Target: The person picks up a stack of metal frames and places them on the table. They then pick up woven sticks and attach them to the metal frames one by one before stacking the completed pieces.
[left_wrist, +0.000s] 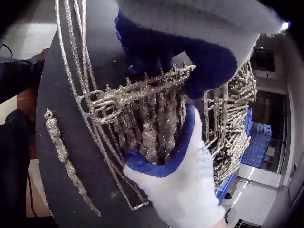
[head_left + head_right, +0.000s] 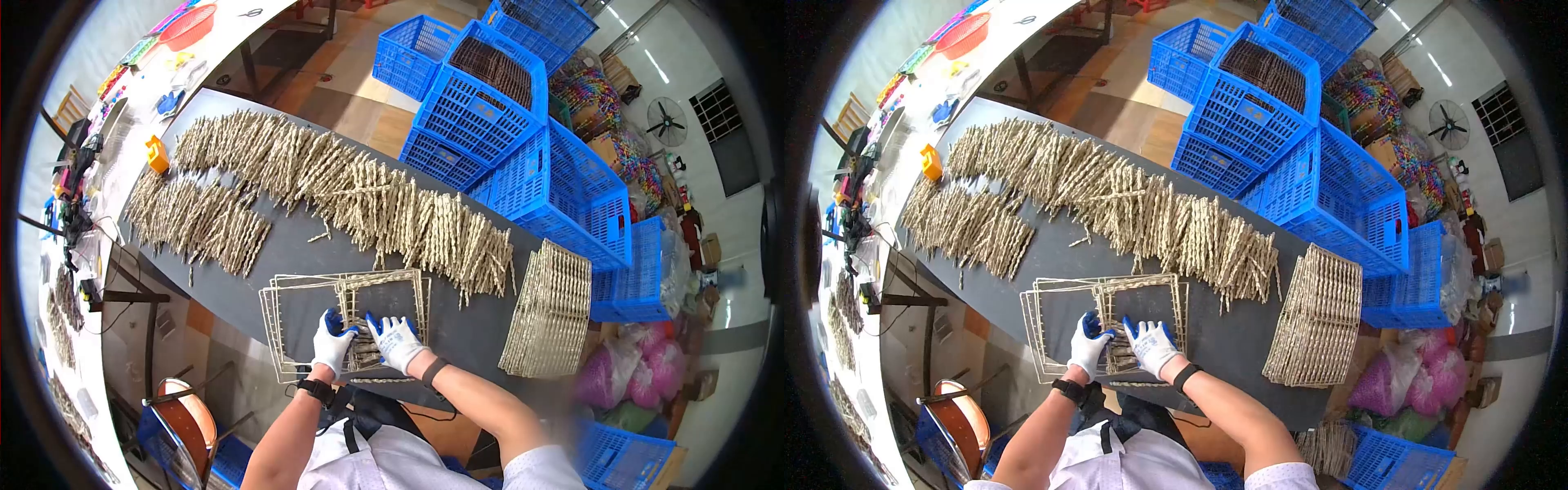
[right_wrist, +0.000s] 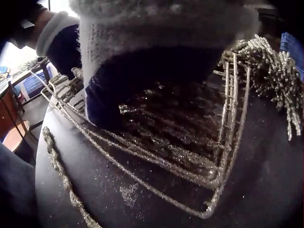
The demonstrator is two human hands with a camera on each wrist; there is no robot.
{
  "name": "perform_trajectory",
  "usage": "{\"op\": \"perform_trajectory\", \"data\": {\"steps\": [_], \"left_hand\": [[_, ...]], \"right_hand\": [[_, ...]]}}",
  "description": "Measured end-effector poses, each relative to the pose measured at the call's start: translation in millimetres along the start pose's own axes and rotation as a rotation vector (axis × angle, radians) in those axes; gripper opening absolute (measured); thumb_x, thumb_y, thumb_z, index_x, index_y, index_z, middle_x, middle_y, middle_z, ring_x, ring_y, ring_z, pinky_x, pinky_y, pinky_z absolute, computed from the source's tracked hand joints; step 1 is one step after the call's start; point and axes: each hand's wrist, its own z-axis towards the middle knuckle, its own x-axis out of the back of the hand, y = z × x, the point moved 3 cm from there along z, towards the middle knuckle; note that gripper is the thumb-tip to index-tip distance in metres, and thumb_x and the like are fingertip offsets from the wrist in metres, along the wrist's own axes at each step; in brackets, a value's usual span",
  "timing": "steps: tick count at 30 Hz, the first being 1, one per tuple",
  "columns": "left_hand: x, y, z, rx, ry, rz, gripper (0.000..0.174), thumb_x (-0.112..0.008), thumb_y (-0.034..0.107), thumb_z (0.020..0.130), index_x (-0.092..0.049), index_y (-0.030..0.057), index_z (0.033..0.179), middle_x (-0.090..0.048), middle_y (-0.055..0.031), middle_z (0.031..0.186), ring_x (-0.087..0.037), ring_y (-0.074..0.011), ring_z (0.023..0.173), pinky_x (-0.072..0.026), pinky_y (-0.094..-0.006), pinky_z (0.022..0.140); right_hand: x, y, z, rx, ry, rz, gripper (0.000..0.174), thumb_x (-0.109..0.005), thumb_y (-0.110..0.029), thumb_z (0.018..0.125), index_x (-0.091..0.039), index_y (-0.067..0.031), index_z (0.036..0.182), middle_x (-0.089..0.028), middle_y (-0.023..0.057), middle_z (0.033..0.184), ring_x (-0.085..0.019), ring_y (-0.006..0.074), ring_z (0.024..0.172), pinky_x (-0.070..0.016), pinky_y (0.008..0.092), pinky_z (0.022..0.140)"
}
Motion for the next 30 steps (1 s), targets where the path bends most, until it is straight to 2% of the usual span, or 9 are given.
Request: {"op": "perform_trajectory", "data": {"steps": [1, 8, 10, 13, 18, 21, 25, 28, 30], "left_hand": [[-0.1, -0.1, 1.4, 0.009, -0.04, -0.029, 0.067, -0.077, 0.004, 0.076, -0.043, 0.001, 0.134, -0.061, -0.0099, 0.121, -0.059, -0.017, 0.108, -0.0489, -0.0294, 0.092], [6.1, 11.1, 14.9, 0.142, -0.248, -0.181, 0.071, -0.081, 0.011, 0.073, -0.042, -0.0025, 0.131, -0.06, -0.0128, 0.124, -0.057, -0.0179, 0.112, -0.0471, -0.0299, 0.096], [4.4, 18.6, 12.3, 0.128, -0.219, -0.137, 0.072, -0.083, 0.016, 0.072, -0.044, -0.0043, 0.128, -0.062, -0.0151, 0.12, -0.06, -0.0193, 0.108, -0.0486, -0.0307, 0.093], [1.8, 31.4, 3.3, -0.033, -0.046, 0.309, 0.073, -0.085, 0.023, 0.07, -0.047, -0.0038, 0.126, -0.065, -0.0158, 0.111, -0.064, -0.0216, 0.1, -0.0513, -0.0315, 0.088], [-0.1, 23.4, -16.7, -0.108, 0.081, 0.335, 0.061, -0.079, 0.017, 0.076, -0.049, -0.0007, 0.126, -0.067, -0.0175, 0.108, -0.066, -0.0261, 0.1, -0.0512, -0.0327, 0.087], [8.7, 1.3, -28.7, -0.146, 0.155, 0.145, 0.046, -0.071, 0.008, 0.078, -0.055, -0.0001, 0.12, -0.066, -0.0174, 0.107, -0.066, -0.0284, 0.098, -0.0509, -0.0359, 0.087], [0.9, -7.2, -26.3, -0.18, 0.169, 0.363, 0.054, -0.073, 0.018, 0.077, -0.052, 0.0044, 0.124, -0.06, -0.017, 0.115, -0.058, -0.0332, 0.107, -0.0467, -0.0393, 0.093], [-1.2, 10.4, -28.4, -0.199, 0.192, 0.549, 0.055, -0.073, 0.019, 0.077, -0.051, 0.0042, 0.125, -0.06, -0.0162, 0.112, -0.059, -0.0328, 0.105, -0.0475, -0.0393, 0.092], [0.9, 17.1, -29.5, -0.207, 0.198, 0.559, 0.054, -0.073, 0.02, 0.077, -0.052, 0.0065, 0.124, -0.06, -0.0145, 0.112, -0.059, -0.0324, 0.104, -0.0481, -0.0396, 0.091]], "right_hand": [[-3.5, -0.3, -0.9, 0.001, 0.039, -0.001, 0.1, -0.075, -0.043, 0.074, -0.023, 0.0037, 0.146, -0.058, 0.0162, 0.113, -0.056, 0.028, 0.104, -0.0448, 0.0458, 0.088], [-18.9, 0.4, 3.9, -0.017, 0.037, 0.018, 0.098, -0.075, -0.042, 0.074, -0.024, 0.0028, 0.145, -0.059, 0.0168, 0.113, -0.057, 0.0277, 0.105, -0.0463, 0.0412, 0.087], [-18.5, 7.6, 6.7, 0.0, -0.024, 0.137, 0.096, -0.074, -0.042, 0.075, -0.026, 0.0023, 0.145, -0.059, 0.019, 0.112, -0.059, 0.03, 0.104, -0.0473, 0.04, 0.089], [-12.2, 15.8, 8.8, 0.028, -0.044, 0.203, 0.094, -0.073, -0.041, 0.075, -0.026, 0.0019, 0.145, -0.059, 0.0207, 0.112, -0.06, 0.031, 0.102, -0.0489, 0.0396, 0.088], [-12.6, 7.9, 3.6, 0.026, -0.03, 0.168, 0.094, -0.073, -0.043, 0.075, -0.027, 0.0009, 0.144, -0.059, 0.0197, 0.111, -0.06, 0.0304, 0.102, -0.0499, 0.0396, 0.085], [-15.8, 6.5, -2.5, -0.174, 0.071, 0.197, 0.095, -0.074, -0.043, 0.074, -0.028, 0.0012, 0.144, -0.059, 0.0179, 0.109, -0.061, 0.03, 0.097, -0.0503, 0.0417, 0.081], [-40.8, -7.1, 10.3, -0.275, 0.216, 0.012, 0.091, -0.075, -0.034, 0.074, -0.03, 0.0023, 0.144, -0.06, 0.0184, 0.106, -0.061, 0.0298, 0.093, -0.051, 0.0432, 0.075], [-52.4, -12.8, 20.8, -0.342, 0.183, -0.012, 0.092, -0.076, -0.034, 0.073, -0.03, 0.0024, 0.144, -0.061, 0.0181, 0.105, -0.062, 0.0293, 0.092, -0.0512, 0.0422, 0.076], [-28.5, -4.6, 8.4, -0.267, 0.15, 0.15, 0.092, -0.079, -0.038, 0.07, -0.034, 0.0006, 0.141, -0.06, 0.019, 0.107, -0.061, 0.0312, 0.097, -0.0501, 0.0415, 0.082]]}}
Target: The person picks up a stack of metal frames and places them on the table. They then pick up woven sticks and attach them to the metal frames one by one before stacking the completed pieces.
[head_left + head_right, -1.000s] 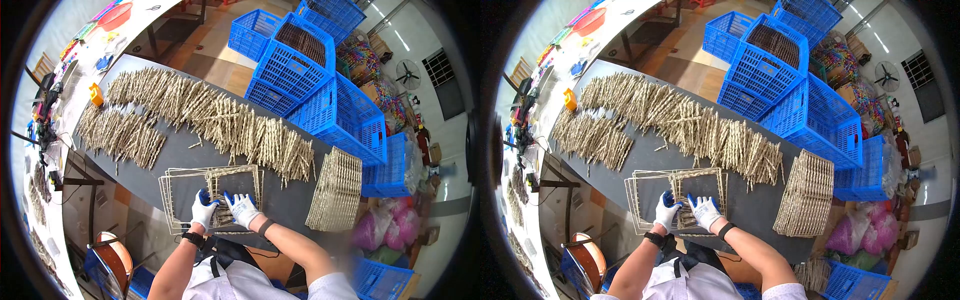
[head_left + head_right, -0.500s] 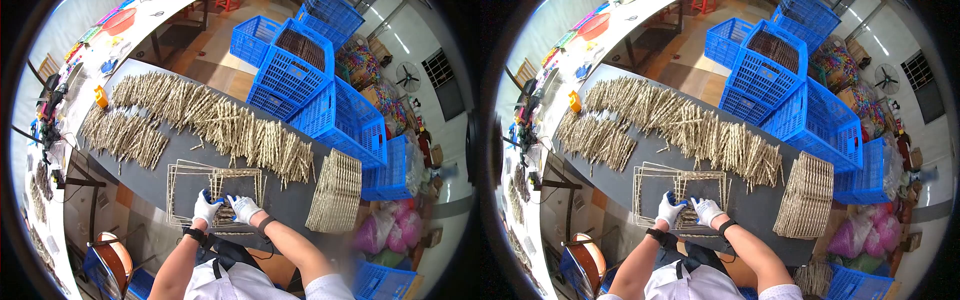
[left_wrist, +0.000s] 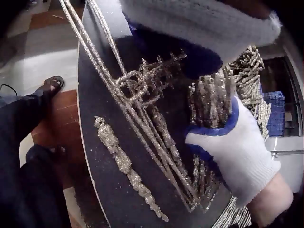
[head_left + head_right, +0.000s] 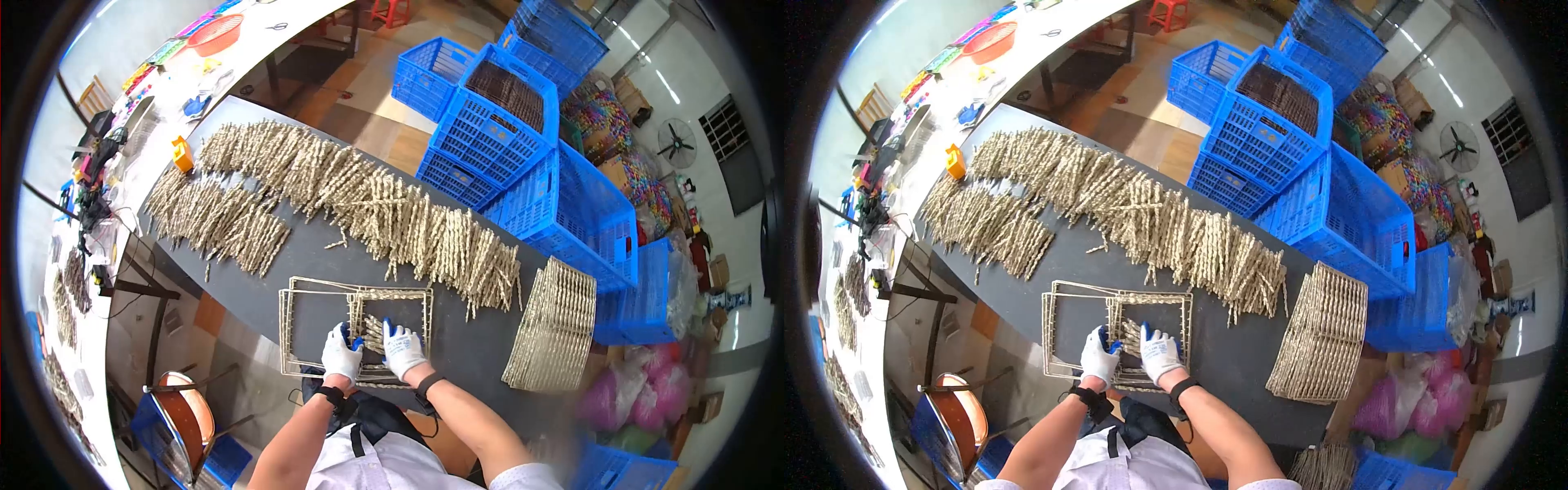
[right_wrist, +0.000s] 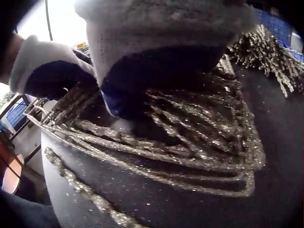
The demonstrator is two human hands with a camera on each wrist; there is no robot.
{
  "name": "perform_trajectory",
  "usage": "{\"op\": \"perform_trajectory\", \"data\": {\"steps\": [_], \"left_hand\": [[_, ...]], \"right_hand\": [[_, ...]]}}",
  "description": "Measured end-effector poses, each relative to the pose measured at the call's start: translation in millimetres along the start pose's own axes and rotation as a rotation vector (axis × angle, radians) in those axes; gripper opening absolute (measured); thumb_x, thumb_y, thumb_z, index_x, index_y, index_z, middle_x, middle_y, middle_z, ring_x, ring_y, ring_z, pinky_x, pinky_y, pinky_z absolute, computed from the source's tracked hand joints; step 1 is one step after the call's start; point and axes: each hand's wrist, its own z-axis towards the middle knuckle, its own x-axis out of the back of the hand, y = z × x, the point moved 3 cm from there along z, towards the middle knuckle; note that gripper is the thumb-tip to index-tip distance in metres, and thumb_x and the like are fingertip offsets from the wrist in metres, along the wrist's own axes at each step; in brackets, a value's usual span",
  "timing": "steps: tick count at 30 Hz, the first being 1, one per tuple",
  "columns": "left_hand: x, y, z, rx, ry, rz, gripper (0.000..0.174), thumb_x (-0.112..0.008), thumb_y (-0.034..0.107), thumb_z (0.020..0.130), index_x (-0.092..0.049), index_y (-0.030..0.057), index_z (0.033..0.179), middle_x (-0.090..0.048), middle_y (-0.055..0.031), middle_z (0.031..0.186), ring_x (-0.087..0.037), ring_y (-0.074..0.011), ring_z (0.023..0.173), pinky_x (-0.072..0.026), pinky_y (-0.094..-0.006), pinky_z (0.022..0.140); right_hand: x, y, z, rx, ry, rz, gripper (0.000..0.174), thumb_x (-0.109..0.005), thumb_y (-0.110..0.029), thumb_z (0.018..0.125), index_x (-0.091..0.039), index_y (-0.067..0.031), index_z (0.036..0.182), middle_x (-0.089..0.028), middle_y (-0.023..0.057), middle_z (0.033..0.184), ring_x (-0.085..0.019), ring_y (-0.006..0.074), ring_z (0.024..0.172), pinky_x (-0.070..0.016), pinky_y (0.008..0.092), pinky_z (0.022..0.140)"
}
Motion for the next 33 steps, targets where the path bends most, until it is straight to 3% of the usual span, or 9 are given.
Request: {"op": "perform_trajectory", "data": {"steps": [4, 11, 16, 20, 24, 26, 28, 30, 33], "left_hand": [[5.9, 6.4, 0.9, 0.065, -0.063, -0.043, 0.048, -0.074, 0.021, 0.076, -0.055, 0.0116, 0.118, -0.06, -0.0128, 0.107, -0.061, -0.0321, 0.098, -0.0498, -0.04, 0.085], [5.9, 8.0, 2.4, 0.018, -0.111, 0.103, 0.043, -0.07, 0.025, 0.08, -0.054, 0.0135, 0.118, -0.059, -0.014, 0.108, -0.06, -0.034, 0.098, -0.0496, -0.0427, 0.084], [10.2, -0.8, 4.5, -0.005, -0.151, -0.057, 0.04, -0.067, 0.026, 0.081, -0.054, 0.0114, 0.115, -0.059, -0.0163, 0.105, -0.061, -0.0361, 0.094, -0.0506, -0.0436, 0.08], [32.7, 1.2, 11.3, -0.035, -0.332, -0.191, 0.044, -0.071, 0.028, 0.077, -0.056, 0.0089, 0.113, -0.061, -0.0185, 0.106, -0.061, -0.0371, 0.098, -0.0503, -0.0439, 0.083], [33.1, -1.3, 18.7, 0.006, -0.522, -0.101, 0.057, -0.073, 0.037, 0.077, -0.054, 0.0088, 0.123, -0.059, -0.02, 0.12, -0.059, -0.0373, 0.107, -0.0502, -0.0431, 0.087], [-27.7, -34.2, 17.8, -0.125, -0.438, -0.221, 0.054, -0.066, 0.035, 0.083, -0.053, 0.0073, 0.127, -0.056, -0.0218, 0.126, -0.057, -0.0383, 0.112, -0.0478, -0.0421, 0.092], [24.9, -13.6, 25.2, -0.125, -0.507, -0.337, 0.051, -0.062, 0.035, 0.086, -0.053, 0.0068, 0.128, -0.055, -0.0218, 0.128, -0.055, -0.038, 0.115, -0.046, -0.0413, 0.095], [54.1, -5.9, 20.1, -0.062, -0.56, -0.634, 0.047, -0.052, 0.034, 0.093, -0.053, 0.0054, 0.13, -0.053, -0.0208, 0.133, -0.051, -0.0365, 0.121, -0.0408, -0.0387, 0.101], [58.3, -13.7, 22.8, 0.001, -0.606, -0.737, 0.049, -0.054, 0.035, 0.092, -0.054, 0.005, 0.13, -0.054, -0.0194, 0.133, -0.051, -0.035, 0.122, -0.0403, -0.0377, 0.102]], "right_hand": [[9.7, 25.3, 1.0, 0.03, 0.043, 0.342, 0.088, -0.08, -0.035, 0.065, -0.038, -0.0038, 0.136, -0.06, 0.019, 0.115, -0.06, 0.0333, 0.106, -0.0477, 0.0406, 0.093], [55.8, 13.1, 6.1, 0.103, 0.419, 1.004, 0.086, -0.084, -0.028, 0.064, -0.04, -0.0034, 0.133, -0.064, 0.0215, 0.109, -0.064, 0.0368, 0.1, -0.0513, 0.0427, 0.086], [80.2, -56.3, 77.4, -0.175, 0.195, 1.772, 0.043, -0.076, -0.007, 0.077, -0.059, -0.0033, 0.116, -0.066, 0.0022, 0.102, -0.061, 0.0133, 0.088, -0.0506, 0.0293, 0.08], [92.3, -109.3, 170.2, -0.234, 0.225, 1.738, 0.036, -0.075, -0.005, 0.076, -0.063, -0.004, 0.111, -0.066, 0.0016, 0.1, -0.059, 0.013, 0.085, -0.0497, 0.0303, 0.077], [87.5, -134.5, 241.4, -0.569, -0.054, 1.683, 0.057, -0.079, -0.021, 0.072, -0.057, 0.0049, 0.117, -0.065, 0.0137, 0.114, -0.06, 0.0212, 0.095, -0.0484, 0.0363, 0.084], [33.2, -130.5, 291.6, -0.647, -0.007, 1.404, 0.091, -0.08, -0.035, 0.071, -0.035, 0.0096, 0.135, -0.057, 0.0224, 0.128, -0.059, 0.0311, 0.113, -0.0487, 0.0375, 0.093], [83.5, -163.9, 267.7, -0.767, 0.036, 1.17, 0.068, -0.079, -0.026, 0.074, -0.047, 0.0037, 0.127, -0.061, 0.0158, 0.121, -0.061, 0.0257, 0.102, -0.0507, 0.0411, 0.087], [98.7, -192.8, 265.8, -0.781, -0.058, 1.08, 0.095, -0.078, -0.036, 0.075, -0.024, 0.0069, 0.141, -0.046, 0.0207, 0.14, -0.05, 0.0291, 0.125, -0.043, 0.0378, 0.102], [101.6, -217.6, 285.4, -0.774, -0.062, 1.088, 0.098, -0.076, -0.039, 0.077, -0.02, 0.0098, 0.142, -0.043, 0.0236, 0.141, -0.049, 0.0309, 0.126, -0.0418, 0.0369, 0.103]]}}
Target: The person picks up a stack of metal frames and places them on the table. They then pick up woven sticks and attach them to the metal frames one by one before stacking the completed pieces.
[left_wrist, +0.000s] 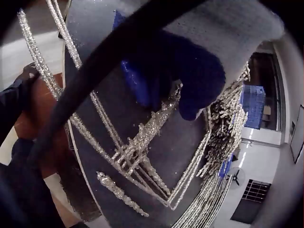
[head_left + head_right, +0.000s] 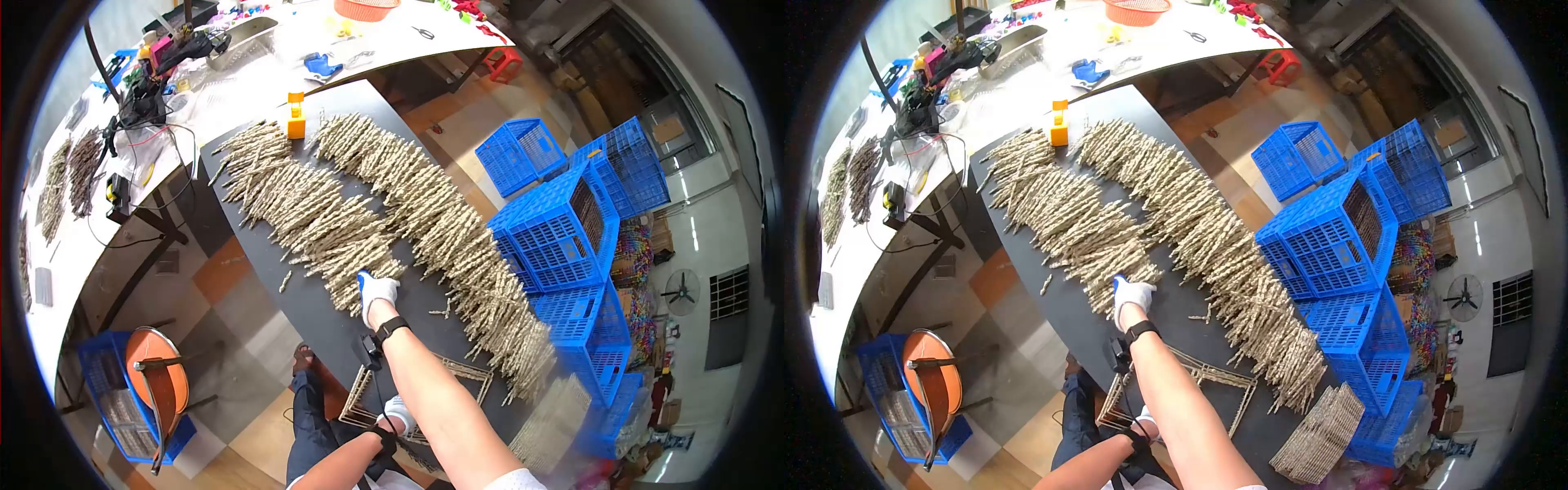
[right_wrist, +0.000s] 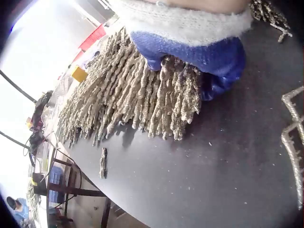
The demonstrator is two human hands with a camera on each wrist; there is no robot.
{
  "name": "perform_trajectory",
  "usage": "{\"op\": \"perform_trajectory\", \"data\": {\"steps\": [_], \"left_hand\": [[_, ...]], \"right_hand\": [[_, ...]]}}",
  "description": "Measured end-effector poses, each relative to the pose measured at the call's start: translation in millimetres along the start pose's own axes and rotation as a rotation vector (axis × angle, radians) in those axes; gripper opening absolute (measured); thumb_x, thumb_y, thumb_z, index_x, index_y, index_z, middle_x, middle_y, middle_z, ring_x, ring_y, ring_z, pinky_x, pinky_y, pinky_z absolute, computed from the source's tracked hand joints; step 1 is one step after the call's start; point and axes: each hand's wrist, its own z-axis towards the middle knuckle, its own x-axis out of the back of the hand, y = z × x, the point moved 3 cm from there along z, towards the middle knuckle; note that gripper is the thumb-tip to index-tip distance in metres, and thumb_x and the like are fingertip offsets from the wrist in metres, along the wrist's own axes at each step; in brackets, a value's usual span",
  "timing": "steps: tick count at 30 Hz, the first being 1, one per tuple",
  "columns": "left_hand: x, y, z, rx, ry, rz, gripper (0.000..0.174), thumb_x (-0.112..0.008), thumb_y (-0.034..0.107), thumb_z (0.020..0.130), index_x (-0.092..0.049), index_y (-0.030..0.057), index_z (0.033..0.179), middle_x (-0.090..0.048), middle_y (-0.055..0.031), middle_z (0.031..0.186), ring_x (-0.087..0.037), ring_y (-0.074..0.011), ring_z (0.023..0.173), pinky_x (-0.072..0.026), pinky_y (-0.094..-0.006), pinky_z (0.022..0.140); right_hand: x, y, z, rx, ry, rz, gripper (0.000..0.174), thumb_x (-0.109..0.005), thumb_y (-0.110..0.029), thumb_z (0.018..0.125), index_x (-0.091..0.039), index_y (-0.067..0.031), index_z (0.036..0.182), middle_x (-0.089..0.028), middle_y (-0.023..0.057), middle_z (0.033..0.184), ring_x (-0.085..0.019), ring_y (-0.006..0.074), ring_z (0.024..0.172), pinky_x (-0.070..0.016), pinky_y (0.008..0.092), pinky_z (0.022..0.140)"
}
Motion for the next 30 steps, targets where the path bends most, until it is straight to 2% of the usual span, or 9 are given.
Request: {"op": "perform_trajectory", "data": {"steps": [5, 7, 8, 9, 11, 13, 16, 19, 30], "left_hand": [[11.9, 19.1, 7.1, 0.122, -0.154, 0.14, 0.052, -0.059, 0.035, 0.089, -0.053, 0.0045, 0.131, -0.054, -0.0198, 0.133, -0.053, -0.0348, 0.12, -0.0405, -0.0376, 0.101], [-25.3, -58.1, 33.3, -0.018, -0.01, 0.302, 0.055, -0.067, 0.033, 0.084, -0.053, 0.0034, 0.128, -0.055, -0.0229, 0.128, -0.055, -0.0382, 0.115, -0.0459, -0.0403, 0.095], [-32.9, -82.9, 46.4, -0.025, 0.021, 0.363, 0.055, -0.068, 0.031, 0.083, -0.052, 0.0038, 0.128, -0.055, -0.0231, 0.127, -0.056, -0.0385, 0.114, -0.0469, -0.0408, 0.094], [-46.7, -108.0, 47.8, -0.034, 0.047, 0.425, 0.056, -0.069, 0.029, 0.081, -0.051, 0.0043, 0.128, -0.055, -0.0233, 0.127, -0.056, -0.0388, 0.113, -0.048, -0.0412, 0.092], [-8.0, -11.5, 18.6, 0.184, -0.021, 0.445, 0.058, -0.072, 0.026, 0.078, -0.049, 0.0059, 0.128, -0.056, -0.022, 0.124, -0.057, -0.038, 0.111, -0.0485, -0.0415, 0.092], [-18.5, -40.6, 31.1, 0.154, -0.109, 0.436, 0.06, -0.073, 0.026, 0.076, -0.047, 0.0074, 0.128, -0.056, -0.0206, 0.12, -0.058, -0.0373, 0.108, -0.049, -0.042, 0.091], [-28.2, -6.7, 16.6, 0.136, 0.164, 0.68, 0.052, -0.072, 0.033, 0.077, -0.051, 0.0086, 0.117, -0.057, -0.0174, 0.111, -0.059, -0.0342, 0.104, -0.0494, -0.0437, 0.086], [-46.9, -3.1, 18.0, 0.155, 0.288, 0.872, 0.067, -0.08, 0.035, 0.07, -0.046, 0.0073, 0.121, -0.054, -0.0142, 0.107, -0.061, -0.0313, 0.095, -0.0519, -0.0415, 0.078], [-63.5, -19.4, 23.5, 0.19, 0.405, 0.962, 0.061, -0.075, 0.022, 0.076, -0.044, 0.0076, 0.127, -0.057, -0.0182, 0.11, -0.062, -0.0371, 0.096, -0.0514, -0.0438, 0.081]], "right_hand": [[-5.9, -6.1, 14.1, 0.117, -0.118, 0.13, 0.081, -0.079, -0.044, 0.074, -0.048, 0.0083, 0.128, -0.053, 0.0209, 0.13, -0.055, 0.0295, 0.115, -0.0479, 0.04, 0.094], [22.1, -15.4, -17.9, 0.046, -0.328, 0.299, 0.068, -0.076, -0.039, 0.079, -0.052, 0.0041, 0.125, -0.054, 0.0179, 0.127, -0.056, 0.0297, 0.11, -0.0498, 0.0433, 0.09], [32.9, -9.2, -24.3, 0.047, -0.399, 0.417, 0.051, -0.074, -0.041, 0.081, -0.06, -0.0033, 0.112, -0.062, 0.0097, 0.099, -0.058, 0.02, 0.087, -0.0512, 0.0408, 0.078], [47.9, -3.3, -28.3, 0.044, -0.476, 0.409, 0.049, -0.068, -0.035, 0.087, -0.055, -0.0021, 0.122, -0.056, 0.0155, 0.124, -0.057, 0.0302, 0.107, -0.0522, 0.0434, 0.087], [83.3, 15.4, -38.7, 0.107, -0.579, 0.447, 0.04, -0.064, -0.029, 0.091, -0.055, -0.003, 0.12, -0.059, 0.0131, 0.117, -0.06, 0.0264, 0.101, -0.054, 0.04, 0.083], [122.6, 47.4, -50.1, 0.289, -0.656, 0.459, 0.032, -0.063, -0.019, 0.092, -0.055, -0.0026, 0.118, -0.062, 0.0102, 0.11, -0.064, 0.0223, 0.091, -0.0552, 0.036, 0.079], [191.2, 114.7, -78.0, 0.792, -0.375, -0.019, 0.029, -0.069, -0.021, 0.087, -0.062, -0.0033, 0.108, -0.069, 0.009, 0.096, -0.067, 0.0187, 0.082, -0.053, 0.0329, 0.073], [233.4, 207.3, -95.7, 0.832, -0.161, -0.432, 0.028, -0.064, -0.025, 0.085, -0.061, -0.0083, 0.107, -0.067, 0.0185, 0.095, -0.065, 0.0381, 0.083, -0.0524, 0.0455, 0.071], [232.5, 408.2, -128.1, 1.022, 0.134, -0.983, 0.026, -0.059, -0.036, 0.088, -0.067, -0.0146, 0.1, -0.067, 0.0063, 0.085, -0.064, 0.0234, 0.076, -0.0497, 0.0386, 0.065]]}}
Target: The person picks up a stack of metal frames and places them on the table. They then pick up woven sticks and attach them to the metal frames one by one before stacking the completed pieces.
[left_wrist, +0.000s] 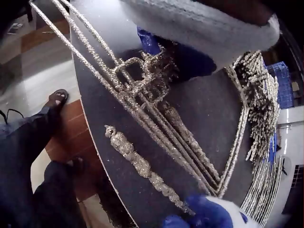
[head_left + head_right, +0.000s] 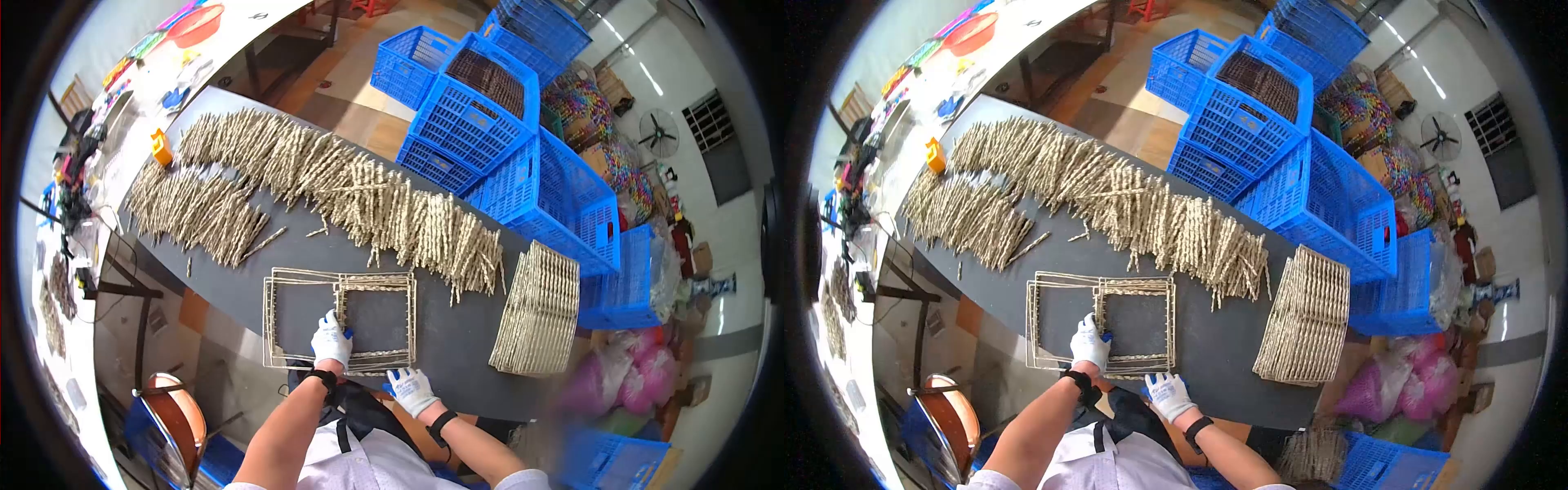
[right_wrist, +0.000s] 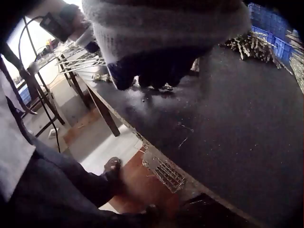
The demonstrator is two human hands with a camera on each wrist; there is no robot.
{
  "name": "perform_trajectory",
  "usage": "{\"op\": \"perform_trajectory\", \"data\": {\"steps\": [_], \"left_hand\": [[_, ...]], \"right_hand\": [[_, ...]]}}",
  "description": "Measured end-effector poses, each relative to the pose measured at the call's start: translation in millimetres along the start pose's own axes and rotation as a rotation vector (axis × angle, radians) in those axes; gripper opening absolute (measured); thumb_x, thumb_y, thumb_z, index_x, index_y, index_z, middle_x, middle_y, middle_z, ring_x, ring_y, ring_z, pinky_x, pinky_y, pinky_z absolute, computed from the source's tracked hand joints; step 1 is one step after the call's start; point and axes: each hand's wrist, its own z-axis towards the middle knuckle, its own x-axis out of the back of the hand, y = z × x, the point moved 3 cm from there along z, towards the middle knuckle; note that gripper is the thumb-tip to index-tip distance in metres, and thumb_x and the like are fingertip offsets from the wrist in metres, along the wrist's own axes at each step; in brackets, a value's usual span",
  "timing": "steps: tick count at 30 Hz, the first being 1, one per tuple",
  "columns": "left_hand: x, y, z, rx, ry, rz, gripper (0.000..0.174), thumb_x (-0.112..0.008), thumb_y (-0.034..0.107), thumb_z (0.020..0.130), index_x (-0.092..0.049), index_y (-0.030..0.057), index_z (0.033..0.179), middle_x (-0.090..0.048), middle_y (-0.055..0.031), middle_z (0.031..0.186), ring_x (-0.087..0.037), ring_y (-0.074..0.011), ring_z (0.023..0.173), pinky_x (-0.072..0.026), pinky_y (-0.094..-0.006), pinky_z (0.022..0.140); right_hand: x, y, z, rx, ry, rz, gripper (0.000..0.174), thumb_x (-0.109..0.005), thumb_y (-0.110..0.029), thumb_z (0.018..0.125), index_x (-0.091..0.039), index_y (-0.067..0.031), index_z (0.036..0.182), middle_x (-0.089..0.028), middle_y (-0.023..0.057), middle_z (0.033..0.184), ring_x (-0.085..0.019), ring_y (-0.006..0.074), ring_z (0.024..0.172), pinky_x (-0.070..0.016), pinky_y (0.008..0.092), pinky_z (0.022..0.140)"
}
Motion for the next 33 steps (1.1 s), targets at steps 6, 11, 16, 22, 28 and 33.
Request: {"op": "perform_trajectory", "data": {"steps": [6, 11, 16, 22, 28, 33], "left_hand": [[-8.6, -19.2, 7.3, -0.11, 0.197, -0.2, 0.055, -0.081, 0.014, 0.066, -0.055, 0.0086, 0.115, -0.066, -0.0119, 0.095, -0.064, -0.0309, 0.09, -0.0511, -0.0386, 0.081], [3.0, -20.8, 10.7, -0.156, 0.185, -0.36, 0.052, -0.08, 0.01, 0.066, -0.057, 0.0058, 0.113, -0.067, -0.0109, 0.097, -0.065, -0.0244, 0.088, -0.0513, -0.0338, 0.081], [18.2, -21.7, 17.7, -0.194, -0.001, -0.528, 0.044, -0.078, 0.005, 0.07, -0.059, 0.0008, 0.109, -0.068, -0.0089, 0.091, -0.063, -0.0159, 0.082, -0.0507, -0.0302, 0.081], [32.3, -20.0, 11.0, -0.2, -0.037, -0.645, 0.04, -0.075, 0.001, 0.072, -0.058, 0.0007, 0.108, -0.066, -0.0058, 0.088, -0.059, -0.0118, 0.079, -0.0506, -0.0279, 0.076], [48.9, -22.5, 1.0, -0.173, -0.003, -0.672, 0.04, -0.075, 0.0, 0.072, -0.058, 0.0005, 0.108, -0.066, -0.0061, 0.09, -0.06, -0.0114, 0.081, -0.0506, -0.0277, 0.076], [49.8, -45.0, 15.0, -0.097, 0.113, -0.636, 0.041, -0.074, 0.003, 0.071, -0.057, 0.0005, 0.109, -0.068, -0.0101, 0.091, -0.064, -0.0178, 0.08, -0.0522, -0.0311, 0.076]], "right_hand": [[47.2, 8.1, 7.1, 0.043, 0.366, 0.194, 0.023, -0.063, -0.031, 0.083, -0.066, -0.014, 0.098, -0.065, 0.0054, 0.086, -0.063, 0.0221, 0.074, -0.0493, 0.0368, 0.065], [70.8, 7.3, 9.3, 0.197, 0.375, 0.272, 0.027, -0.066, -0.028, 0.08, -0.066, -0.0125, 0.103, -0.065, 0.0039, 0.084, -0.063, 0.0201, 0.075, -0.05, 0.0345, 0.069], [110.5, 12.7, 21.9, 0.088, 0.345, 0.34, 0.027, -0.063, -0.026, 0.082, -0.065, -0.0105, 0.105, -0.065, 0.0049, 0.088, -0.063, 0.0218, 0.081, -0.0508, 0.0346, 0.073], [79.9, -6.9, 98.5, 0.163, -0.228, 0.062, 0.032, -0.047, -0.016, 0.09, -0.059, -0.004, 0.116, -0.066, 0.0135, 0.104, -0.064, 0.0276, 0.096, -0.0491, 0.041, 0.084], [43.3, -20.2, 124.2, 0.182, -0.35, 0.199, 0.023, -0.05, -0.014, 0.087, -0.07, -0.0081, 0.097, -0.07, 0.0169, 0.097, -0.069, 0.0312, 0.091, -0.054, 0.0436, 0.076], [66.6, -30.0, 122.7, 0.192, -0.2, -0.07, 0.022, -0.054, -0.022, 0.086, -0.063, -0.0115, 0.104, -0.063, 0.007, 0.102, -0.057, 0.0283, 0.104, -0.0464, 0.0471, 0.085]]}}
